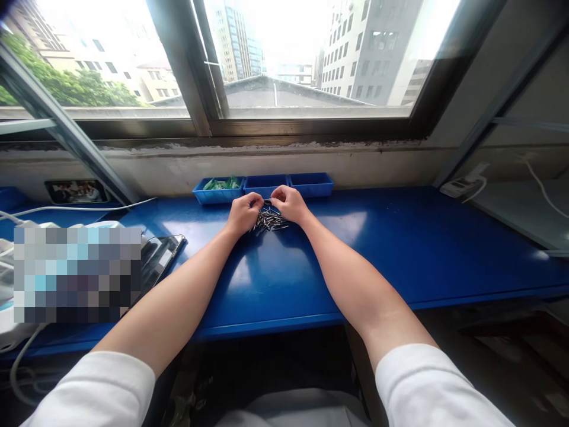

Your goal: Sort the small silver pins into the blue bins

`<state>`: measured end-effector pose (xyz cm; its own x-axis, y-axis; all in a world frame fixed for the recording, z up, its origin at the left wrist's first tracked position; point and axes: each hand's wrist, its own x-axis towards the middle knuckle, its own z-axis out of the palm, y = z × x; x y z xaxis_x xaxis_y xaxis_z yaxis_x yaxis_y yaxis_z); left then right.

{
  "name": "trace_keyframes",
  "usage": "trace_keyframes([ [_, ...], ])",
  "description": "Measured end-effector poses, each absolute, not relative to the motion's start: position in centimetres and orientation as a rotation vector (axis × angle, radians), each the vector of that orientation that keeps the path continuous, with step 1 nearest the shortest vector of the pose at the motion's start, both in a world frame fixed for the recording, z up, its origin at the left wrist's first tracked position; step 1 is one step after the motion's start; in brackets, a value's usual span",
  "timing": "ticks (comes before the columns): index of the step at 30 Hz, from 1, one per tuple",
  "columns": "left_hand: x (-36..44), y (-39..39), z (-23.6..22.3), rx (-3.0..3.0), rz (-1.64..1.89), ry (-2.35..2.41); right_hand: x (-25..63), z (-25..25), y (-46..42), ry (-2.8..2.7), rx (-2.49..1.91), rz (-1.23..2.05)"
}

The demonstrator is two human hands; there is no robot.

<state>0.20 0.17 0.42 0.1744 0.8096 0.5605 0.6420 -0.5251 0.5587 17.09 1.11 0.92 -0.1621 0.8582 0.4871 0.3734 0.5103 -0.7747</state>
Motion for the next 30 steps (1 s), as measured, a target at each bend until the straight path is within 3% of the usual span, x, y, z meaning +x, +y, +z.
trace_keyframes([
  [8, 0.0, 0.1, 0.5, 2.304, 1.144, 1.487, 17.5, 1.5, 0.4, -1.588, -0.973, 0.878],
  [13, 0.1, 0.1, 0.3, 2.338, 1.101, 1.494, 17.8, 1.2, 1.0, -1.58, -0.985, 0.851],
  [17, 0.2, 0.3, 0.2, 2.312, 1.029, 1.548, 18.2, 1.1, 1.4, -1.566, -1.032, 0.677],
  [24, 0.1, 0.5, -0.3, 2.344, 0.792, 1.583, 18.9, 0.7, 1.5, -1.699, -1.414, 0.042],
  [30, 0.2, 0.3, -0.2, 2.376, 0.695, 1.582, 19.0, 0.2, 2.0, -1.838, -1.616, -0.102],
])
